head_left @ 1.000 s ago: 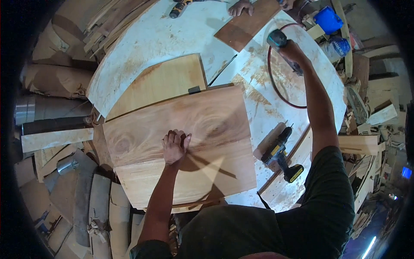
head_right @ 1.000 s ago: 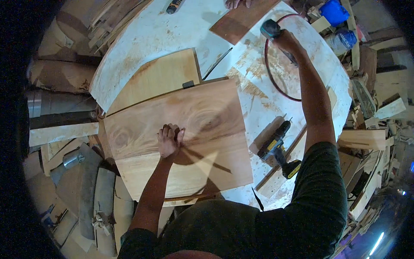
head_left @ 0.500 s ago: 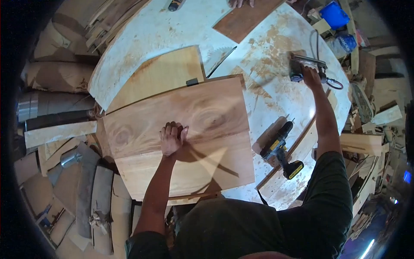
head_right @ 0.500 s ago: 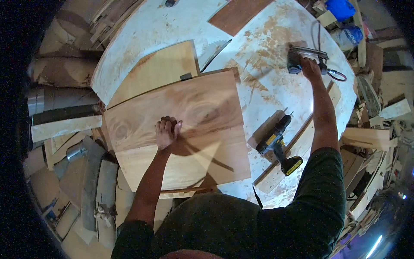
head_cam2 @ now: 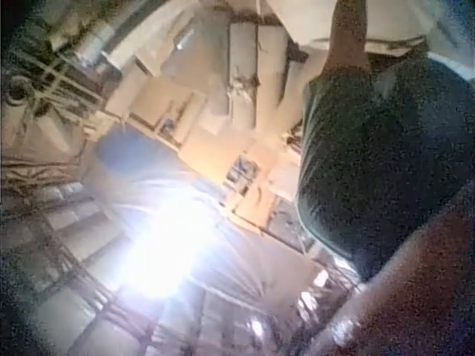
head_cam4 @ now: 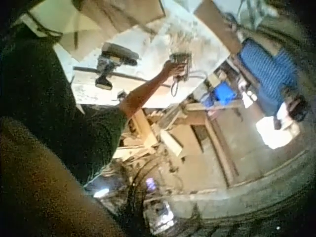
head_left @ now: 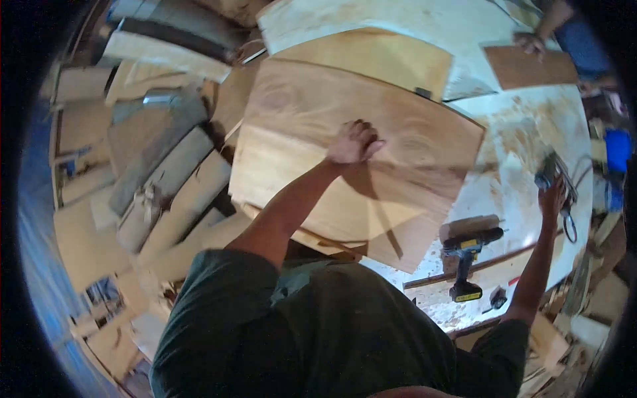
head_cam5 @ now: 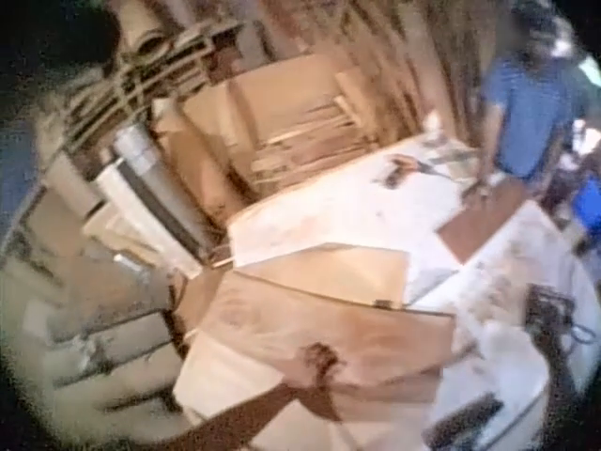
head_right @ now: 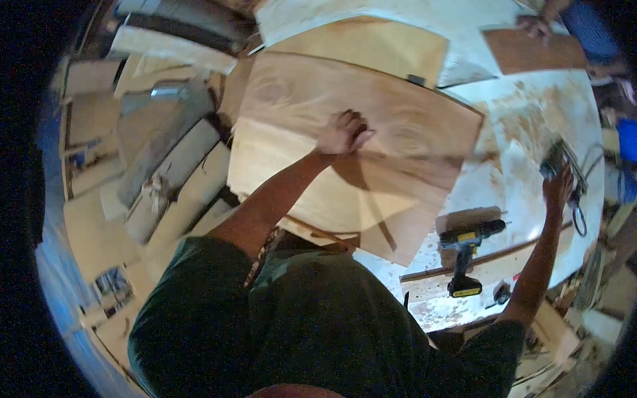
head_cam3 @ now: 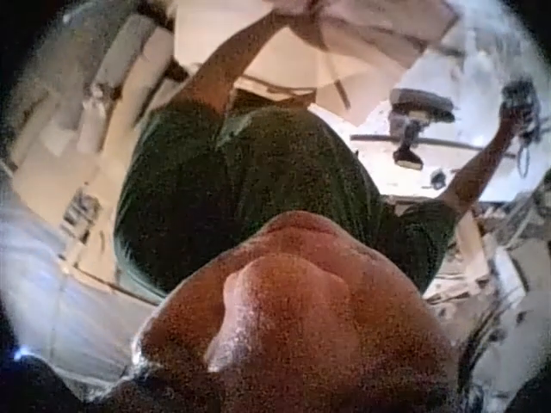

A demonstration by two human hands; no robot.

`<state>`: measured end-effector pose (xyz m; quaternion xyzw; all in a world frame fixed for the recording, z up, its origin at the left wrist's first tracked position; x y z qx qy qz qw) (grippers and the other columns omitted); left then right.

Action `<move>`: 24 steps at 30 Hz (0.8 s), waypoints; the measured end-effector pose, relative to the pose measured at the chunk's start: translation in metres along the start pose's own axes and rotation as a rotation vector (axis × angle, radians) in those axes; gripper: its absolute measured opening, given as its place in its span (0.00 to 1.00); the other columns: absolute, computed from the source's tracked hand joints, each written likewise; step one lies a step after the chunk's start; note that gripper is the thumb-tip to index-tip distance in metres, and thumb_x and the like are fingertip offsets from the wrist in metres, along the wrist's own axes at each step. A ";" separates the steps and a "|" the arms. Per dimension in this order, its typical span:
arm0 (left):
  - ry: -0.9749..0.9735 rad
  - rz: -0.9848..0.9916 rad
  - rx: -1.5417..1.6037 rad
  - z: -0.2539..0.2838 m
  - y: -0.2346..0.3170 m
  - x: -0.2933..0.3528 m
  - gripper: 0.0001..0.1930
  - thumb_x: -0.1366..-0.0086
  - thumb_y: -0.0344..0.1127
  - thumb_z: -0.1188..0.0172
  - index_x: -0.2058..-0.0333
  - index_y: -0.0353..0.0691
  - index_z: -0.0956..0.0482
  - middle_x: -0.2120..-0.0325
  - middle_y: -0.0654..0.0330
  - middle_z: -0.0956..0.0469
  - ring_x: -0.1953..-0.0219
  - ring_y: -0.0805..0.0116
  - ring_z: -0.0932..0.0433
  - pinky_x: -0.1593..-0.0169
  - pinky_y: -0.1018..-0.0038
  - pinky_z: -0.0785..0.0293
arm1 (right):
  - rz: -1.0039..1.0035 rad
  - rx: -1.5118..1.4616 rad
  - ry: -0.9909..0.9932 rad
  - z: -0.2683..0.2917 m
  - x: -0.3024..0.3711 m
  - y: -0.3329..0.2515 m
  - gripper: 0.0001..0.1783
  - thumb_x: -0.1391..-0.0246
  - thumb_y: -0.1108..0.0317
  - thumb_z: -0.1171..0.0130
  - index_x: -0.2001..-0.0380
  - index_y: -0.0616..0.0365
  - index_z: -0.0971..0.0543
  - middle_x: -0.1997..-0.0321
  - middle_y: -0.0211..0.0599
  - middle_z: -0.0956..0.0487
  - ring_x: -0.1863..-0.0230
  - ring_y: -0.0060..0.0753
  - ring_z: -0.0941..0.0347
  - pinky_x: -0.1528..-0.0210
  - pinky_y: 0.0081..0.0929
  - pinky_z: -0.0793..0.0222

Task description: Assembling wooden panels and components using a power drill and nail gun in a workshop environment.

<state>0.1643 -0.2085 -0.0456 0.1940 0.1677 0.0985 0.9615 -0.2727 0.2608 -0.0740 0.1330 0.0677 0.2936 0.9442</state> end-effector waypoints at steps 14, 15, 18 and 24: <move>-0.191 -0.008 0.143 0.093 -0.068 0.065 0.11 0.44 0.35 0.41 0.68 0.32 0.26 0.69 0.47 0.26 0.62 0.47 0.27 0.55 0.61 0.31 | -0.348 -0.336 -0.425 0.086 0.304 -0.222 0.64 0.67 0.41 0.30 0.35 0.62 0.54 0.38 0.57 0.40 0.37 0.58 0.43 0.41 0.52 0.42; 0.004 0.164 0.165 0.128 -0.092 0.092 0.14 0.42 0.38 0.40 0.71 0.31 0.28 0.72 0.48 0.28 0.67 0.47 0.29 0.60 0.59 0.31 | -0.491 -0.349 -0.472 0.085 0.305 -0.215 0.62 0.66 0.43 0.29 0.36 0.62 0.52 0.42 0.59 0.35 0.41 0.60 0.39 0.44 0.53 0.38; -0.002 0.480 0.001 0.194 -0.147 0.188 0.21 0.44 0.45 0.36 0.75 0.31 0.32 0.74 0.45 0.31 0.70 0.44 0.32 0.67 0.57 0.36 | -0.418 -0.425 -0.396 0.064 0.302 -0.188 0.55 0.63 0.49 0.31 0.40 0.66 0.48 0.54 0.61 0.26 0.51 0.63 0.30 0.50 0.49 0.32; 0.150 0.757 0.108 0.222 -0.283 0.410 0.24 0.44 0.49 0.36 0.68 0.30 0.30 0.71 0.44 0.26 0.67 0.48 0.26 0.64 0.61 0.30 | -0.549 -0.446 -0.296 0.100 0.323 -0.168 0.44 0.63 0.59 0.34 0.41 0.61 0.39 0.54 0.60 0.25 0.54 0.58 0.26 0.51 0.45 0.30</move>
Point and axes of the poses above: each hand's wrist, its own x-axis away from the middle knuckle, its own z-axis out of the back of the hand, y = z × x, the point moved 9 cm from there along -x, towards the middle knuckle
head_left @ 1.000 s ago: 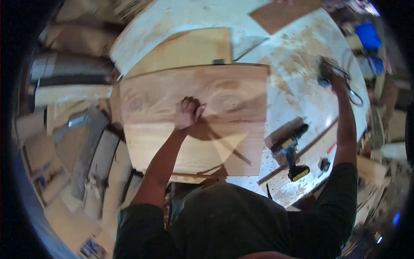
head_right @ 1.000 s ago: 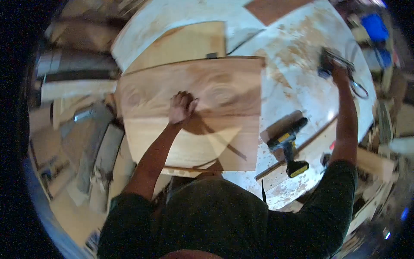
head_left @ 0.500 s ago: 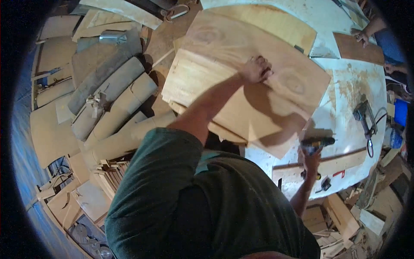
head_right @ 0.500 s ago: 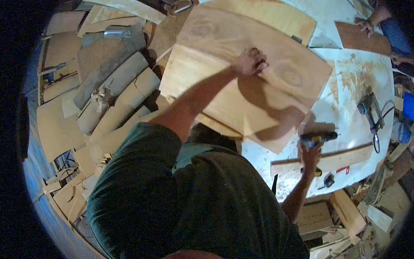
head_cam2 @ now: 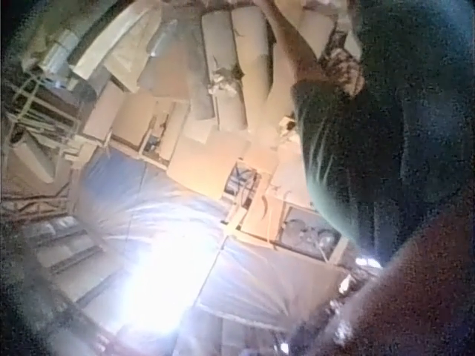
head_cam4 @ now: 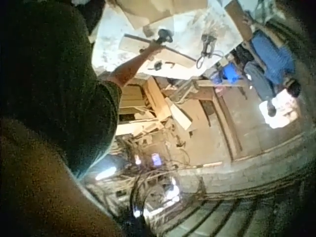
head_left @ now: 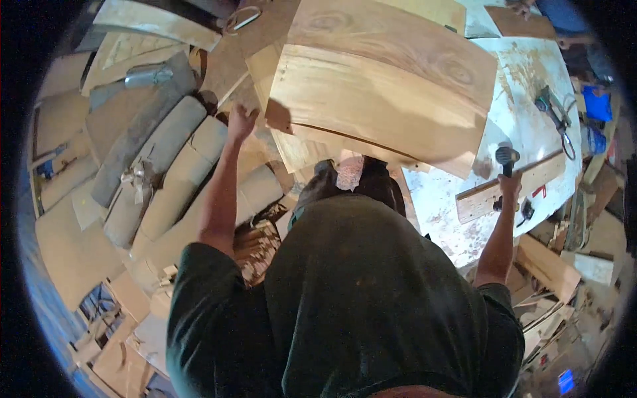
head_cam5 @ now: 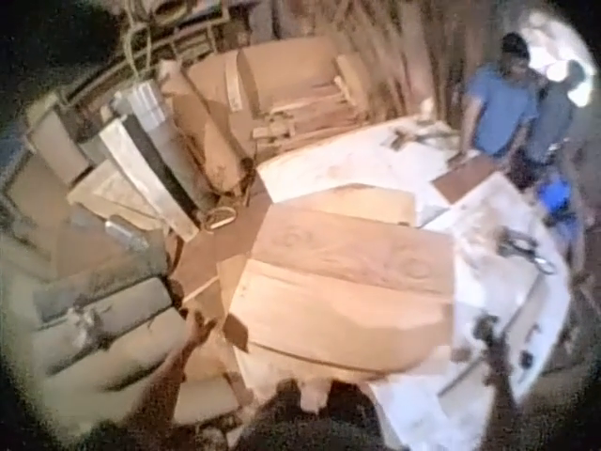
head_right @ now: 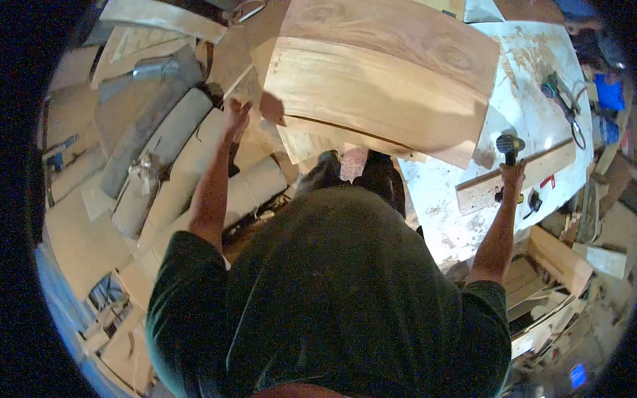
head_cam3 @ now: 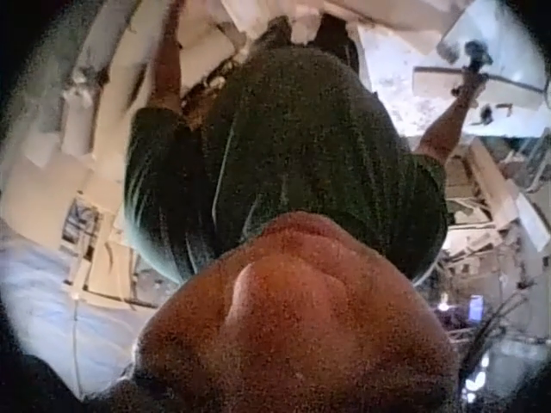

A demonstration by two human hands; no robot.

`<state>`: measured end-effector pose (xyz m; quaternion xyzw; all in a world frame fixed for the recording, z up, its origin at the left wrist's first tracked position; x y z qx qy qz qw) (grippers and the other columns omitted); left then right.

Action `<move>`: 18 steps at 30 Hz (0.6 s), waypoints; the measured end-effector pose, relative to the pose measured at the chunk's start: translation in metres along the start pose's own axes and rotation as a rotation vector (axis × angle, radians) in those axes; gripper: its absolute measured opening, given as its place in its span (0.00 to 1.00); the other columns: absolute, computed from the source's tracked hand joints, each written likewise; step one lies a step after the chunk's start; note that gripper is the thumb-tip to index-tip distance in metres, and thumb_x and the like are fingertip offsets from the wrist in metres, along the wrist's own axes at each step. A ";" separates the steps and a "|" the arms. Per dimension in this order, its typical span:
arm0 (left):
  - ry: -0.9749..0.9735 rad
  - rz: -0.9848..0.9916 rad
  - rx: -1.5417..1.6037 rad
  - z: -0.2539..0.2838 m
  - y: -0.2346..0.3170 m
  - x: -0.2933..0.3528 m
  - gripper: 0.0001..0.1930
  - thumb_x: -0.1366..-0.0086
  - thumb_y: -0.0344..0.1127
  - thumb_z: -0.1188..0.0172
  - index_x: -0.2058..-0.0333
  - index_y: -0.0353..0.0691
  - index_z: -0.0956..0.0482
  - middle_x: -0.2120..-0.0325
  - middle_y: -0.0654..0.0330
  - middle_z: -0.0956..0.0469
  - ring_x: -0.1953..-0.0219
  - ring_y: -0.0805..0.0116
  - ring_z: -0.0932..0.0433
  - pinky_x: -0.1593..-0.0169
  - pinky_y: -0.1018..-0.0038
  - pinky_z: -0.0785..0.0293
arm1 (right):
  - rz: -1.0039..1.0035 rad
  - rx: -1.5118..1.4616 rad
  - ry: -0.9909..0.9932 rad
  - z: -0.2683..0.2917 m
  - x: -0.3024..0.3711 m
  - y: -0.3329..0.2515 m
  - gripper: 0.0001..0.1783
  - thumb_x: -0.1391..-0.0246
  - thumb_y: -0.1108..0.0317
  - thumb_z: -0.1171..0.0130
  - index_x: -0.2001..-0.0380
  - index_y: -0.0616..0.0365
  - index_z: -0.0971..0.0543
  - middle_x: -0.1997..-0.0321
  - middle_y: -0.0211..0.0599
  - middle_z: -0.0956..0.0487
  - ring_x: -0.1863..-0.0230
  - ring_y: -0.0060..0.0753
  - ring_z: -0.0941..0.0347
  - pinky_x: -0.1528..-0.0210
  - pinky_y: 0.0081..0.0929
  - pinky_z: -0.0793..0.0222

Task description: Assembling wooden panels and components using a power drill and nail gun in a workshop environment.

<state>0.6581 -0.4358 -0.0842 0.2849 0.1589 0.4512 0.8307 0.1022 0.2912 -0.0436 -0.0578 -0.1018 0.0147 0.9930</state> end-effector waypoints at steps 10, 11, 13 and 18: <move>-0.308 0.238 0.731 -0.078 -0.027 -0.012 0.19 0.40 0.43 0.38 0.62 0.32 0.30 0.67 0.62 0.26 0.64 0.69 0.29 0.59 0.72 0.32 | -0.170 -0.369 0.064 -0.015 0.272 0.015 0.46 0.65 0.68 0.33 0.40 0.54 0.41 0.69 0.56 0.21 0.65 0.54 0.23 0.64 0.45 0.29; -0.397 0.205 0.894 -0.083 0.009 -0.006 0.18 0.40 0.42 0.38 0.63 0.33 0.30 0.68 0.63 0.27 0.66 0.70 0.31 0.61 0.73 0.33 | -0.262 -0.392 -0.018 -0.017 0.304 0.009 0.47 0.65 0.68 0.33 0.39 0.53 0.42 0.68 0.57 0.21 0.64 0.57 0.23 0.64 0.46 0.30; -0.362 0.247 0.598 -0.083 0.018 -0.009 0.18 0.42 0.42 0.36 0.63 0.33 0.28 0.70 0.64 0.28 0.68 0.72 0.33 0.63 0.73 0.34 | -0.266 -0.315 -0.041 -0.011 0.347 0.005 0.47 0.63 0.68 0.33 0.38 0.50 0.44 0.68 0.57 0.21 0.63 0.61 0.24 0.64 0.49 0.30; -0.291 0.118 0.267 -0.097 -0.037 -0.031 0.22 0.46 0.44 0.34 0.66 0.30 0.28 0.69 0.57 0.25 0.68 0.66 0.26 0.64 0.68 0.30 | -0.275 -0.239 -0.012 -0.027 0.375 0.039 0.46 0.59 0.67 0.36 0.38 0.46 0.48 0.67 0.57 0.21 0.64 0.62 0.24 0.67 0.54 0.31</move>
Point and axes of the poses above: each hand's wrist, its own x-axis away from the middle knuckle, its own z-axis out of the back of the hand, y = z × x, the point moved 9 cm from there along -x, towards the middle knuckle
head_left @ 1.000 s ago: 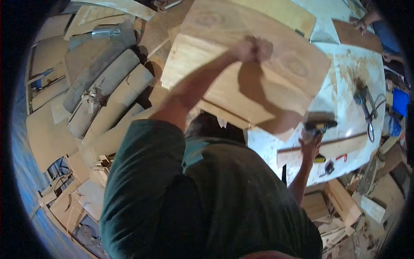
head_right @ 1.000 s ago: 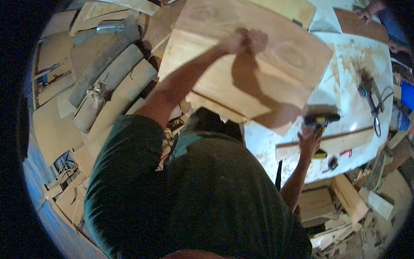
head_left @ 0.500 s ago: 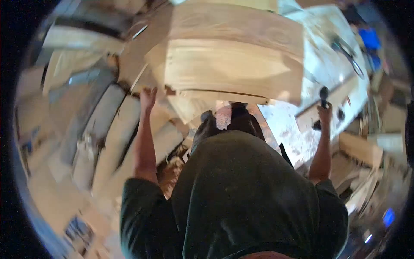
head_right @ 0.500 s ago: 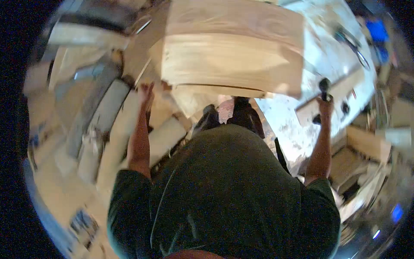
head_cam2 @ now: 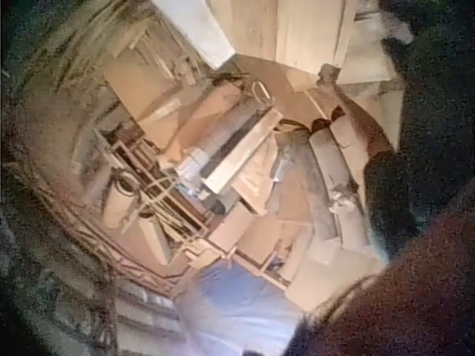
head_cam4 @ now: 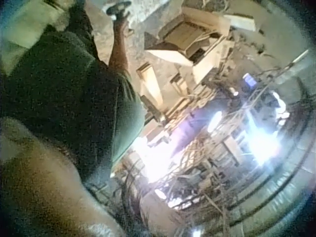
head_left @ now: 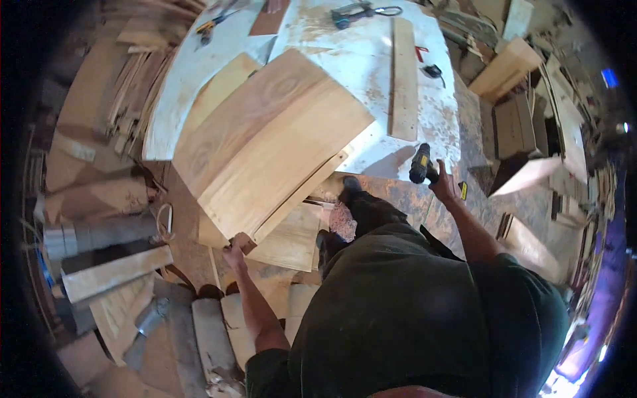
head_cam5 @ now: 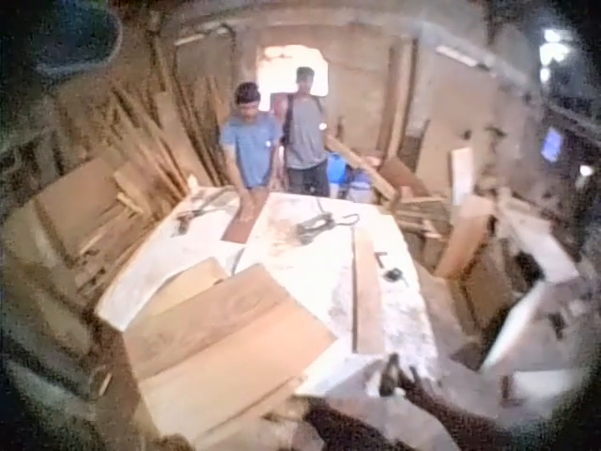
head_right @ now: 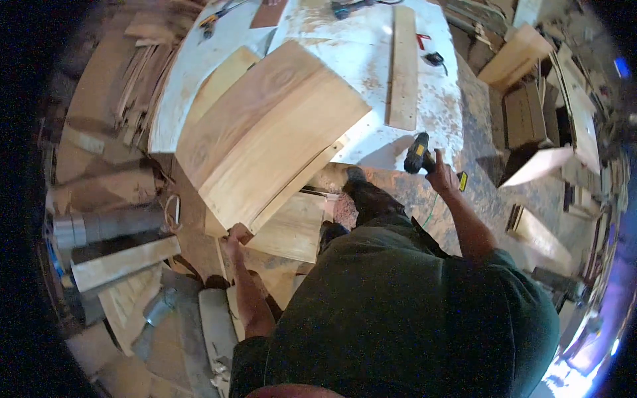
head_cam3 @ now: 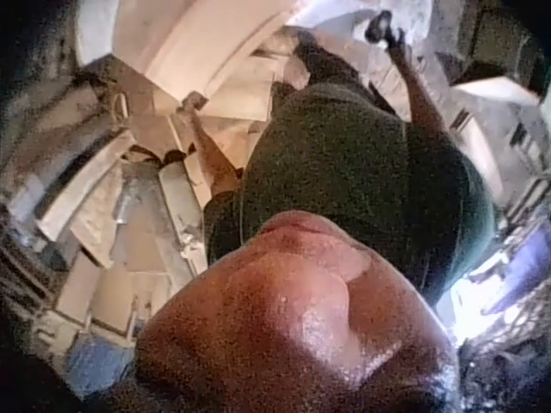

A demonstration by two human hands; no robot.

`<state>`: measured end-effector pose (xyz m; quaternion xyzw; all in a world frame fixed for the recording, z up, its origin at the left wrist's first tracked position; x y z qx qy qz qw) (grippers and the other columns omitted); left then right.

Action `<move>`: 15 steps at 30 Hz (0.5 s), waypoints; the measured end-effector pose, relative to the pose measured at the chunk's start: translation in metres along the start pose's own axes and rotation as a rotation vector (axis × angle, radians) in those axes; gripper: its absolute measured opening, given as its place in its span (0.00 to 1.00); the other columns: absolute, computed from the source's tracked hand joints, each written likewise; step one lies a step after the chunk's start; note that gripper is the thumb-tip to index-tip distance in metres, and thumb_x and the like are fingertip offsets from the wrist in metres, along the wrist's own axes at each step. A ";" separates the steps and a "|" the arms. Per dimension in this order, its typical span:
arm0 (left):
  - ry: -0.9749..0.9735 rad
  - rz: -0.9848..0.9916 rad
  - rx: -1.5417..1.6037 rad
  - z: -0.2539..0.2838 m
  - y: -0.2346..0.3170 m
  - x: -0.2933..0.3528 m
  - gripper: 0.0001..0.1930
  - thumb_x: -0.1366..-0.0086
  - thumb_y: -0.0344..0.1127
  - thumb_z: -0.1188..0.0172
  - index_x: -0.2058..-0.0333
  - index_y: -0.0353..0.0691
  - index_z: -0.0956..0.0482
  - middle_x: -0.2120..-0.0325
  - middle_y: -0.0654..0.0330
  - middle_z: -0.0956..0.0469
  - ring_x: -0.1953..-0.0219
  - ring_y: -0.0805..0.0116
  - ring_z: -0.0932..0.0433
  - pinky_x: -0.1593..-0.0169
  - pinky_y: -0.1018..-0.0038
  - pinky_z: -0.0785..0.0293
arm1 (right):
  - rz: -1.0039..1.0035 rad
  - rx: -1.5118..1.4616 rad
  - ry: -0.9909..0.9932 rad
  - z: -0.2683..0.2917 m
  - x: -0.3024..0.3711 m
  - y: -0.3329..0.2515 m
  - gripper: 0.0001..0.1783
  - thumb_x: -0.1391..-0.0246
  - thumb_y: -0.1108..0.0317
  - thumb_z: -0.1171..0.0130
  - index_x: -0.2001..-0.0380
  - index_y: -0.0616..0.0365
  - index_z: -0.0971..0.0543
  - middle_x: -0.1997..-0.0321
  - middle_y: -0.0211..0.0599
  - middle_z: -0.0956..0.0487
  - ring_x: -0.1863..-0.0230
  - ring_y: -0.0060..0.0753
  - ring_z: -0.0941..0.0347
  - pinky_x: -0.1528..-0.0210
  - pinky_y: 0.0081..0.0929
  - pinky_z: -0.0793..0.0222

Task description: Assembling wooden panels and components using a power drill and nail gun in a workshop environment.

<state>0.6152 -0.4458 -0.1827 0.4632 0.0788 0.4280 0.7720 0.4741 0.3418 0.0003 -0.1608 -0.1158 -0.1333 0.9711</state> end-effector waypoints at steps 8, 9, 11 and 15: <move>0.199 -0.508 -0.534 -0.045 0.251 0.144 0.21 0.43 0.41 0.40 0.64 0.24 0.27 0.74 0.40 0.24 0.69 0.41 0.25 0.66 0.57 0.30 | -0.166 0.013 0.201 0.012 -0.103 0.088 0.40 0.52 0.68 0.44 0.36 0.48 0.48 0.61 0.54 0.22 0.62 0.60 0.24 0.66 0.52 0.30; 0.150 -0.540 -0.373 -0.064 0.252 0.147 0.17 0.43 0.38 0.40 0.66 0.25 0.26 0.76 0.41 0.25 0.72 0.42 0.25 0.68 0.59 0.30 | -0.161 0.012 0.226 0.011 -0.121 0.091 0.39 0.51 0.67 0.44 0.36 0.48 0.48 0.60 0.53 0.22 0.62 0.60 0.24 0.65 0.52 0.30; -0.233 -0.528 -0.422 -0.133 0.256 0.159 0.11 0.43 0.34 0.40 0.72 0.31 0.28 0.79 0.44 0.26 0.76 0.46 0.26 0.72 0.60 0.31 | -0.157 0.008 0.198 -0.003 -0.154 0.117 0.43 0.52 0.66 0.41 0.35 0.50 0.50 0.58 0.54 0.23 0.60 0.59 0.25 0.63 0.51 0.29; -0.589 -0.912 -0.417 -0.235 0.299 0.232 0.11 0.44 0.34 0.41 0.76 0.38 0.33 0.81 0.50 0.30 0.78 0.50 0.27 0.74 0.59 0.34 | -0.063 -0.071 0.125 -0.016 -0.180 0.108 0.45 0.55 0.66 0.37 0.36 0.52 0.49 0.57 0.56 0.25 0.61 0.61 0.26 0.62 0.51 0.29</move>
Point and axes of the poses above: each hand's wrist, its own x-axis away from the middle knuckle, its own z-axis out of the back of the hand, y = z × x, the point moved 9 cm from there along -x, towards the middle knuckle
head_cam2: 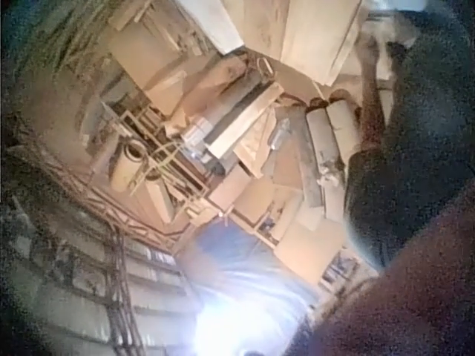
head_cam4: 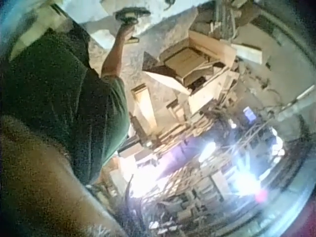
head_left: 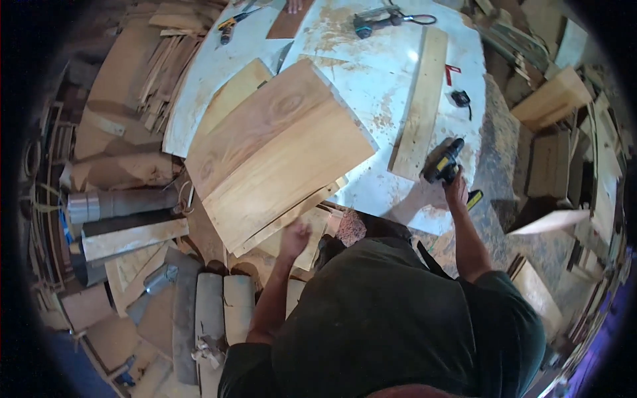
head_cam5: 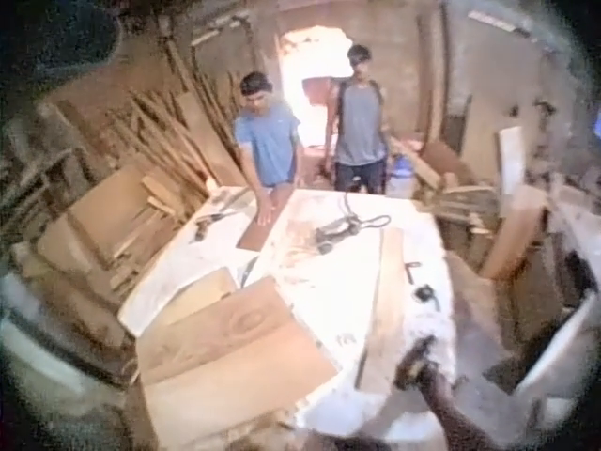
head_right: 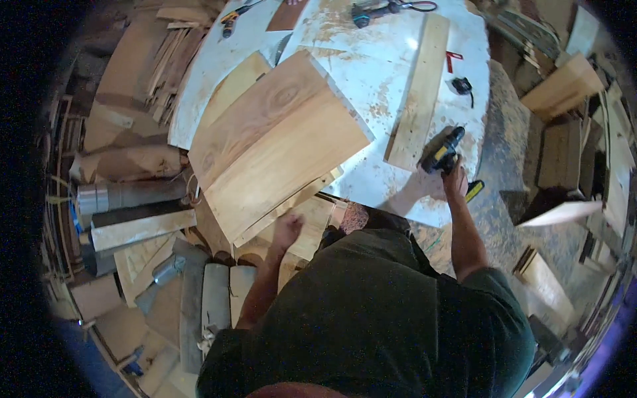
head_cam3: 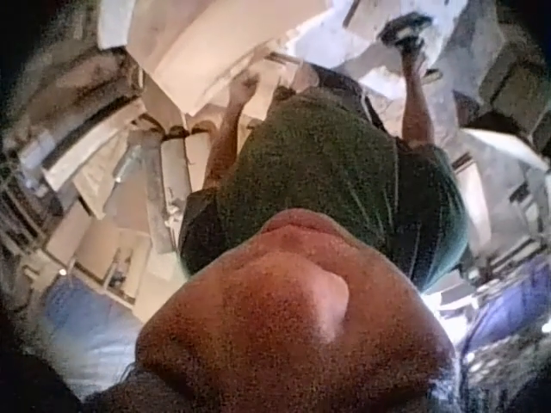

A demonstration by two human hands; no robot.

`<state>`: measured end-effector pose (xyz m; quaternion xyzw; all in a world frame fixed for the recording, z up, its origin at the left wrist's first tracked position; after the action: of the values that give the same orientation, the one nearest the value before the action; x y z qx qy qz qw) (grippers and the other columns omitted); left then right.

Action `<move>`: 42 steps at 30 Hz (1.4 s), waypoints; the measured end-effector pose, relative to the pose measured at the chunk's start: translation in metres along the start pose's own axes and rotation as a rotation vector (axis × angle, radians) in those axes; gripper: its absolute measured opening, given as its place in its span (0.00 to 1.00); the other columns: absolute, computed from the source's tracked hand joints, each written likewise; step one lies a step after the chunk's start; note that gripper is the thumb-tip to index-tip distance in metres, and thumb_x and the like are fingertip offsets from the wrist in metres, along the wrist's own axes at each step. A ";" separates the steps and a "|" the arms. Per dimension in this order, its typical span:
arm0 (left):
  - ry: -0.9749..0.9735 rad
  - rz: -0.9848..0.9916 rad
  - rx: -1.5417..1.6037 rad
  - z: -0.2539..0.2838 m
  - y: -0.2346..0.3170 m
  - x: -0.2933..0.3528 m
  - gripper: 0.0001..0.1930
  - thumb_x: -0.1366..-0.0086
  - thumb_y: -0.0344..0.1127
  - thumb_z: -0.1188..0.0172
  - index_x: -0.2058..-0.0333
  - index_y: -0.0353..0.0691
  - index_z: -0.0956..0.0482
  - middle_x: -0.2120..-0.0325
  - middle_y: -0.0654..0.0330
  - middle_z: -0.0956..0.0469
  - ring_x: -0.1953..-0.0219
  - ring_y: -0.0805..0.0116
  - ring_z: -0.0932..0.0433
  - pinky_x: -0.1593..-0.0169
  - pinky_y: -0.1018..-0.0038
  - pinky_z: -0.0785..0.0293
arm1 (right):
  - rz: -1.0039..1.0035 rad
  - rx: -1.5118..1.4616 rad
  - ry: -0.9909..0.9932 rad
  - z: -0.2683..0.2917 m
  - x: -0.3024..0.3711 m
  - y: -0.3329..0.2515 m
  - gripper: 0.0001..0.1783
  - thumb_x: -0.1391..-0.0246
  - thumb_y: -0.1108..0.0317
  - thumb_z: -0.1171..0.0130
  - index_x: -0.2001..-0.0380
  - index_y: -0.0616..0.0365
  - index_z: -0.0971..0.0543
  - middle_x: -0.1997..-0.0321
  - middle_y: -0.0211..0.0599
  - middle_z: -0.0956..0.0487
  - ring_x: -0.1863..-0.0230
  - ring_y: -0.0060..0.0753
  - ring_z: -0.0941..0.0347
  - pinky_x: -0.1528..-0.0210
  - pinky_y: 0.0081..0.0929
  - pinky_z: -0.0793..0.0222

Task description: Assembling wooden panels and components using a power drill and nail gun in a workshop environment.

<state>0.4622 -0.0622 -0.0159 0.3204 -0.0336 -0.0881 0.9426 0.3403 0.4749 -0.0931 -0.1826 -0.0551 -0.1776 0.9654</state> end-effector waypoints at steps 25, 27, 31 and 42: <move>0.062 0.166 0.637 -0.224 0.057 -0.126 0.25 0.47 0.30 0.44 0.49 0.32 0.33 0.47 0.45 0.35 0.43 0.46 0.38 0.43 0.60 0.34 | 0.356 -0.760 -0.764 -0.174 -0.064 -0.324 0.26 0.54 0.46 0.38 0.64 0.60 0.20 0.74 0.37 0.20 0.71 0.31 0.25 0.66 0.31 0.31; -0.064 0.089 0.139 -0.123 0.110 -0.117 0.22 0.46 0.31 0.44 0.50 0.35 0.31 0.48 0.45 0.33 0.45 0.47 0.35 0.45 0.59 0.33 | 0.232 -0.667 -0.734 -0.181 -0.076 -0.291 0.25 0.54 0.48 0.36 0.71 0.65 0.21 0.76 0.37 0.21 0.74 0.28 0.27 0.68 0.31 0.33; 0.495 0.439 0.028 -0.002 0.034 -0.029 0.17 0.49 0.28 0.38 0.59 0.37 0.26 0.63 0.48 0.25 0.59 0.47 0.26 0.55 0.61 0.29 | 0.266 -0.758 -0.614 -0.172 -0.099 -0.269 0.24 0.55 0.50 0.35 0.77 0.65 0.24 0.79 0.38 0.23 0.75 0.29 0.28 0.69 0.32 0.33; 0.793 1.016 -0.021 0.124 -0.218 0.150 0.35 0.50 0.58 0.33 0.60 0.27 0.27 0.63 0.45 0.24 0.61 0.53 0.24 0.57 0.64 0.29 | 0.239 -0.617 -0.566 -0.128 -0.088 -0.297 0.25 0.55 0.47 0.33 0.80 0.57 0.30 0.80 0.25 0.31 0.78 0.16 0.40 0.77 0.24 0.43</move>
<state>0.5636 -0.3343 -0.0497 0.2637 0.1704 0.4941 0.8107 0.1553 0.1971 -0.1277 -0.5092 -0.2405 -0.0158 0.8262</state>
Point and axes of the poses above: each hand's wrist, its own x-axis away from the middle knuckle, its own z-axis out of the back of the hand, y = z × x, the point moved 9 cm from there along -x, towards the middle knuckle
